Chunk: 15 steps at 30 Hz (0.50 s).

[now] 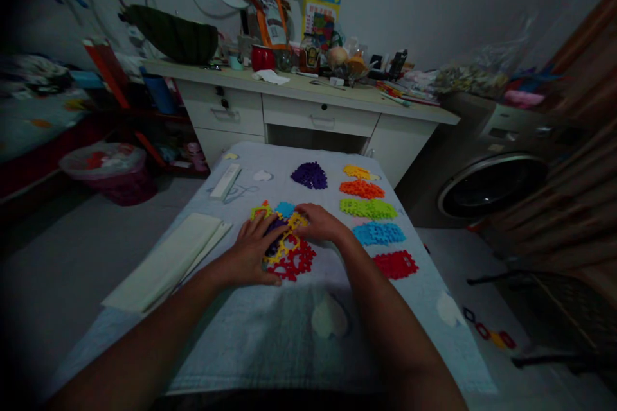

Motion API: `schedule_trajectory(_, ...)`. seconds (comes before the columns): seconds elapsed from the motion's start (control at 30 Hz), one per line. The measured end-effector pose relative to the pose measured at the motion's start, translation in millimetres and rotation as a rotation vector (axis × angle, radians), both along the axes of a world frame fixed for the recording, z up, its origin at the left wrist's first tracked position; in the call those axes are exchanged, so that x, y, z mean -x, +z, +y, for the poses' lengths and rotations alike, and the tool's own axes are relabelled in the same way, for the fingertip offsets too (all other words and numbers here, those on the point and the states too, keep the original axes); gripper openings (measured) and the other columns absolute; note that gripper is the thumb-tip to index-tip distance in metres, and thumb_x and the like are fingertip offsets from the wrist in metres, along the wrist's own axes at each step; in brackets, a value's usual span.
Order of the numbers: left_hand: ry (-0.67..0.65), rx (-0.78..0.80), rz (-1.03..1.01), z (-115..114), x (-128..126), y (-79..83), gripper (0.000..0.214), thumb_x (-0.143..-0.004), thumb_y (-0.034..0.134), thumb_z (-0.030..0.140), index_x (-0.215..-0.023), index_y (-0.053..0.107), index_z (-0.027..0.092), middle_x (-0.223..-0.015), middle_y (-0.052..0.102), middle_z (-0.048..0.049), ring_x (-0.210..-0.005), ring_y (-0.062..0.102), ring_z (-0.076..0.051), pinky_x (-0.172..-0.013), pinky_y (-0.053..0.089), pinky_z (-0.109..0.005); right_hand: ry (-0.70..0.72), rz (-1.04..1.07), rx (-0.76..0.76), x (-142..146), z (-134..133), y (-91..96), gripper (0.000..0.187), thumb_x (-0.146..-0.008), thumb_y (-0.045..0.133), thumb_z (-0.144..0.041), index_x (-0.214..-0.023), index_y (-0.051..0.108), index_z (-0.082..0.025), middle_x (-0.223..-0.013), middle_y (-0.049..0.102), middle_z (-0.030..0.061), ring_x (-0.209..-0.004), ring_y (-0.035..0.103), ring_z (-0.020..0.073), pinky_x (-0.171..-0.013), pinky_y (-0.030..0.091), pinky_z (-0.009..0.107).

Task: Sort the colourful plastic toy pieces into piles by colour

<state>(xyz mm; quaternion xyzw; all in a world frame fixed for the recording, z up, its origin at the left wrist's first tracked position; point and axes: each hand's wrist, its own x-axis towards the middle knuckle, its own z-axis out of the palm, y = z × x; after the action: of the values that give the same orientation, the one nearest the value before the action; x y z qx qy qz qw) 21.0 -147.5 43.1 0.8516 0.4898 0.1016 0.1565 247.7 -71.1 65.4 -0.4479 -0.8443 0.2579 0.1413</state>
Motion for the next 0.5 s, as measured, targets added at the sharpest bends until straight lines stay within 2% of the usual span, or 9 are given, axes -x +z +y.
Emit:
schedule_trajectory(0.17, 0.025, -0.056, -0.046, 3, 2, -4.5, 0.109, -0.055, 0.081, 0.059, -0.149, 0.036, 0.031, -0.16, 0.023, -0.0134, -0.147, 0.009, -0.046, -0.115, 0.008, -0.067, 0.002, 0.007, -0.111, 8, -1, -18.5, 0.053, -0.071, 0.077, -0.024, -0.122, 0.061, -0.018, -0.116, 0.062, 0.0089, -0.109, 0.056, 0.0228, -0.098, 0.042, 0.038)
schedule_trajectory(0.3, 0.047, -0.105, -0.066, 6, 1, -5.8, 0.102, -0.059, 0.078, 0.06, -0.147, 0.04, 0.029, -0.158, 0.029, -0.0122, -0.147, 0.012, -0.046, -0.115, 0.009, -0.066, -0.118, 0.107, -0.149, 7, 0, -22.4, 0.057, -0.074, 0.076, -0.029, -0.127, 0.056, -0.019, -0.119, 0.059, 0.009, -0.109, 0.055, 0.0218, -0.096, 0.043, 0.037)
schedule_trajectory(0.5, 0.089, -0.165, -0.077, 10, -5, -5.9, 0.092, -0.063, 0.075, 0.06, -0.144, 0.046, 0.026, -0.156, 0.035, -0.0122, -0.145, 0.02, -0.042, -0.117, 0.01, -0.062, -0.285, 0.082, -0.235, -2, 2, -28.8, 0.06, -0.077, 0.073, -0.038, -0.129, 0.055, -0.016, -0.123, 0.056, 0.0128, -0.115, 0.053, 0.0245, -0.101, 0.041, 0.039)
